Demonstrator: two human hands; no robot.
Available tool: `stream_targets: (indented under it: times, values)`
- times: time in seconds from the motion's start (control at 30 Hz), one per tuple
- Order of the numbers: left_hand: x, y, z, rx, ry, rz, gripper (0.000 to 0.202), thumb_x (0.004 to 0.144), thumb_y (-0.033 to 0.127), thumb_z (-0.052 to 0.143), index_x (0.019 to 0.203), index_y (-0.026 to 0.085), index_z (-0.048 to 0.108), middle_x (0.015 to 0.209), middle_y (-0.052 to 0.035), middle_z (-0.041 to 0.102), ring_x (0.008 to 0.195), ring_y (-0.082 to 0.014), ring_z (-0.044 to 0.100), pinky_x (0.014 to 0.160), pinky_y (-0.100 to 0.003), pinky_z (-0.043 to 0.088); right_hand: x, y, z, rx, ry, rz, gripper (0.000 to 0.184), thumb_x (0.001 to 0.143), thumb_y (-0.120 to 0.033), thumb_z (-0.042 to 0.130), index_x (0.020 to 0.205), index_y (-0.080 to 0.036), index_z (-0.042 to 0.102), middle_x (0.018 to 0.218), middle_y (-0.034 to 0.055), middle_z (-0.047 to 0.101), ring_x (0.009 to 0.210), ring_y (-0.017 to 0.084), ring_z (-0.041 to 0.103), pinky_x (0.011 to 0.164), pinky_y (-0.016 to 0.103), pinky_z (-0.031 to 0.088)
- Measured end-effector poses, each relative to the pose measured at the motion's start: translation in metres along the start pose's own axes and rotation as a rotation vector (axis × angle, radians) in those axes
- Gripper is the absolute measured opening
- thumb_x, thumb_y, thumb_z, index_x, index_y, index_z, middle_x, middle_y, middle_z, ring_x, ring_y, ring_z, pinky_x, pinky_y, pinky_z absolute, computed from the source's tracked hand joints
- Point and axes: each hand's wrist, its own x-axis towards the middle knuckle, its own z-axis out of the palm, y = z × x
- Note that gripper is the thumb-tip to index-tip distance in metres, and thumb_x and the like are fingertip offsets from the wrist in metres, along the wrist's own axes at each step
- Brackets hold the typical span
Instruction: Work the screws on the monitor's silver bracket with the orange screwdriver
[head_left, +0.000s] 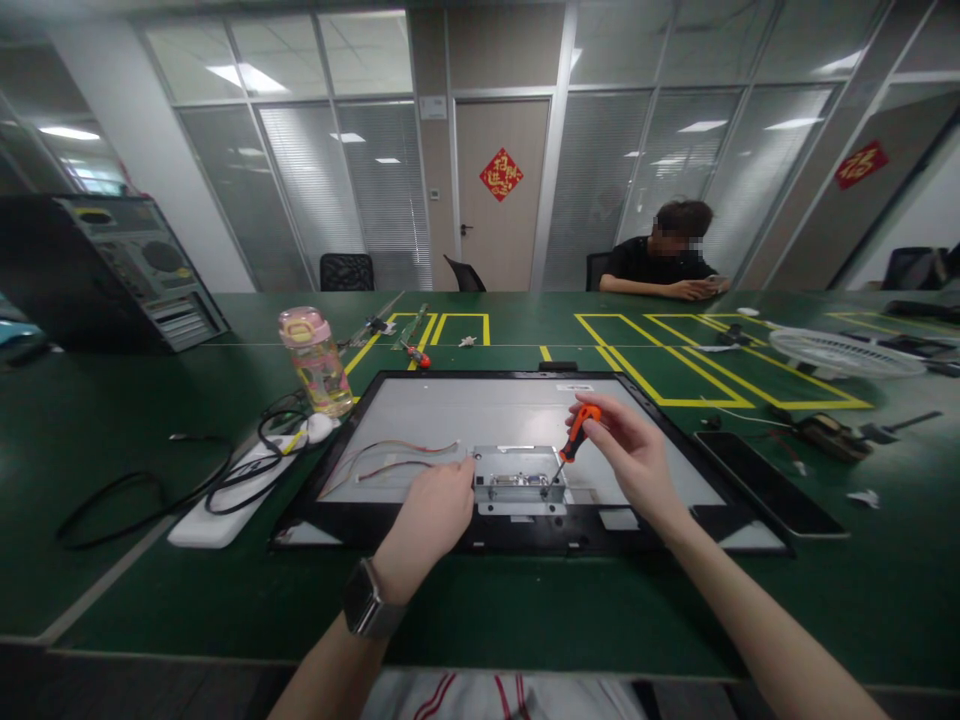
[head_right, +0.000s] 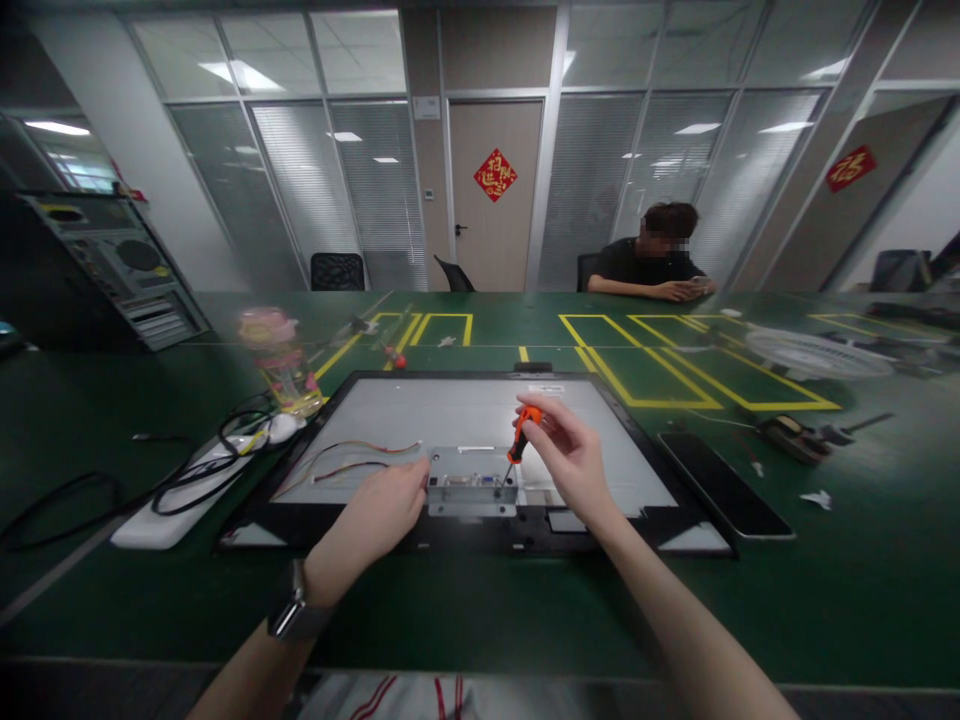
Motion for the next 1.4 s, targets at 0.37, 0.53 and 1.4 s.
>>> stream_targets:
  times: [0.37,0.53,1.4]
  values:
    - [0.001,-0.001,0.004,0.002,0.007,-0.007,0.024,0.091,0.013,0.038,0.105,0.016,0.057,0.088,-0.0113,0.070,0.085,-0.0259,0.069,0.075,-0.037,0.053,0.004,0.008,-0.004,0.098,-0.011,0.063,0.019,0.084,-0.031,0.070,0.102,-0.031,0.071,0.091,0.0007,0.068,0.083,0.015,0.066,0.077,0.028,0.055]
    - [0.000,0.000,0.001,-0.001,0.003,-0.006,0.026,0.092,0.012,0.036,0.106,0.015,0.057,0.089,-0.0114,0.069,0.087,-0.0264,0.069,0.076,-0.037,0.053,0.003,0.009,-0.004,0.074,-0.005,0.043,0.018,0.084,-0.032,0.070,0.102,-0.031,0.072,0.094,0.0014,0.067,0.085,0.016,0.066,0.078,0.029,0.055]
    - [0.000,0.002,-0.001,-0.003,-0.025,-0.020,0.025,0.092,0.012,0.037,0.106,0.015,0.057,0.090,-0.0119,0.069,0.089,-0.0260,0.069,0.077,-0.036,0.052,0.004,0.007,-0.005,0.007,0.000,0.026,0.017,0.087,-0.038,0.065,0.100,-0.028,0.071,0.093,0.0031,0.067,0.085,0.019,0.064,0.078,0.034,0.054]
